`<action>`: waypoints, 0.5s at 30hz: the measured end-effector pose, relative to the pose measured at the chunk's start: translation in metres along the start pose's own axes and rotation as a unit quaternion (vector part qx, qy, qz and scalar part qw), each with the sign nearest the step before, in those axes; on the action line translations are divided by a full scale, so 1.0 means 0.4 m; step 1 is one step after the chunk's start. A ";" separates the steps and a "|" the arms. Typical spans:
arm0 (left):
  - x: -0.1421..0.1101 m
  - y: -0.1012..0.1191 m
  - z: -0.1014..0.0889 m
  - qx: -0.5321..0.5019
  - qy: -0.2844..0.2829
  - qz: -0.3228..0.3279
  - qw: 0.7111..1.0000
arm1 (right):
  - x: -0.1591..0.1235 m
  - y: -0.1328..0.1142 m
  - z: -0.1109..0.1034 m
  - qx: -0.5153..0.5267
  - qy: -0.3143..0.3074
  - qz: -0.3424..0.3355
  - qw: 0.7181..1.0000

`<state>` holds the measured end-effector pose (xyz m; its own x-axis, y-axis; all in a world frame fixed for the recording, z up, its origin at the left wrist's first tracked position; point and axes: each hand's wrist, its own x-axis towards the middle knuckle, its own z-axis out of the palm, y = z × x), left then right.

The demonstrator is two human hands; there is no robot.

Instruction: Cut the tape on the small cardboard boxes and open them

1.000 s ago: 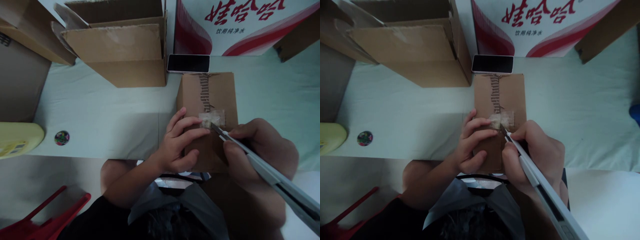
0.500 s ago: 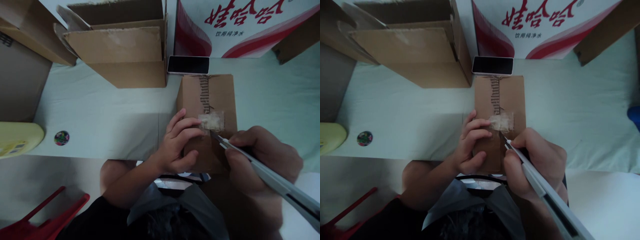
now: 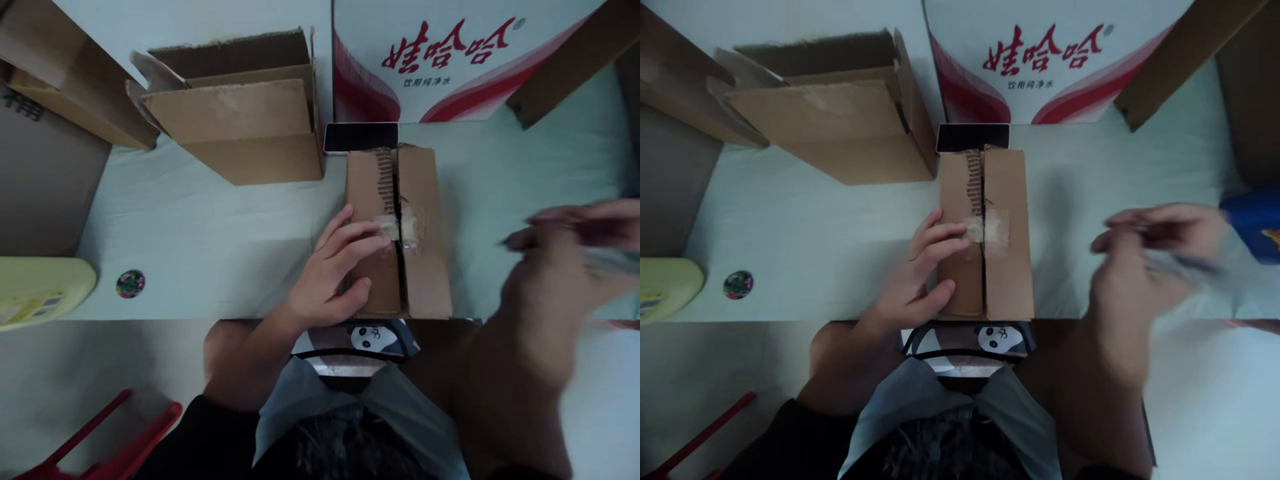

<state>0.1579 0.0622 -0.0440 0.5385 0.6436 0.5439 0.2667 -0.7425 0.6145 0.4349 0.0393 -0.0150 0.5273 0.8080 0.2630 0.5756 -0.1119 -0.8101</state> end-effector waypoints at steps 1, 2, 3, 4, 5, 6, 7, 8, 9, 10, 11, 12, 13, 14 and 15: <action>-0.002 0.005 -0.007 0.009 -0.009 -0.011 1.000 | 0.019 0.009 0.013 -0.031 0.012 0.038 0.999; -0.005 0.012 -0.015 0.017 -0.014 -0.026 0.999 | 0.033 0.018 0.024 -0.056 -0.018 0.054 0.997; -0.008 0.018 -0.023 0.025 -0.014 -0.045 0.999 | 0.042 0.027 0.034 -0.097 -0.062 0.066 0.991; -0.011 0.025 -0.032 0.032 -0.012 -0.067 0.997 | 0.047 0.038 0.042 -0.141 -0.122 0.072 0.980; -0.015 0.030 -0.041 0.039 -0.009 -0.088 0.995 | 0.049 0.049 0.049 -0.181 -0.176 0.068 0.965; -0.018 0.035 -0.052 0.046 -0.002 -0.110 0.993 | 0.048 0.060 0.056 -0.215 -0.213 0.063 0.951; -0.020 0.038 -0.064 0.055 0.007 -0.130 0.990 | 0.045 0.072 0.063 -0.238 -0.233 0.055 0.941; -0.023 0.040 -0.076 0.063 0.018 -0.149 0.987 | 0.042 0.083 0.072 -0.244 -0.242 0.046 0.938; -0.025 0.040 -0.089 0.069 0.028 -0.164 0.984 | 0.038 0.092 0.080 -0.243 -0.246 0.035 0.938; -0.028 0.039 -0.102 0.071 0.037 -0.177 0.981 | 0.034 0.098 0.088 -0.236 -0.245 0.022 0.940; -0.030 0.036 -0.114 0.070 0.041 -0.189 0.979 | 0.029 0.100 0.095 -0.228 -0.242 0.007 0.943; -0.032 0.032 -0.124 0.069 0.042 -0.201 0.976 | 0.025 0.098 0.100 -0.222 -0.236 -0.012 0.946; -0.034 0.028 -0.132 0.067 0.040 -0.214 0.974 | 0.021 0.090 0.102 -0.216 -0.227 -0.031 0.949; -0.035 0.023 -0.137 0.066 0.038 -0.227 0.971 | 0.017 0.078 0.101 -0.210 -0.217 -0.047 0.952; -0.036 0.019 -0.139 0.064 0.037 -0.238 0.968 | 0.013 0.063 0.097 -0.205 -0.209 -0.057 0.954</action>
<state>0.1080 0.0576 -0.0153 0.2723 0.9269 0.2583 0.5697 -0.3716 0.7330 0.4276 0.0631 -0.0545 0.2008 0.9790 0.0361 0.8559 -0.1574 -0.4926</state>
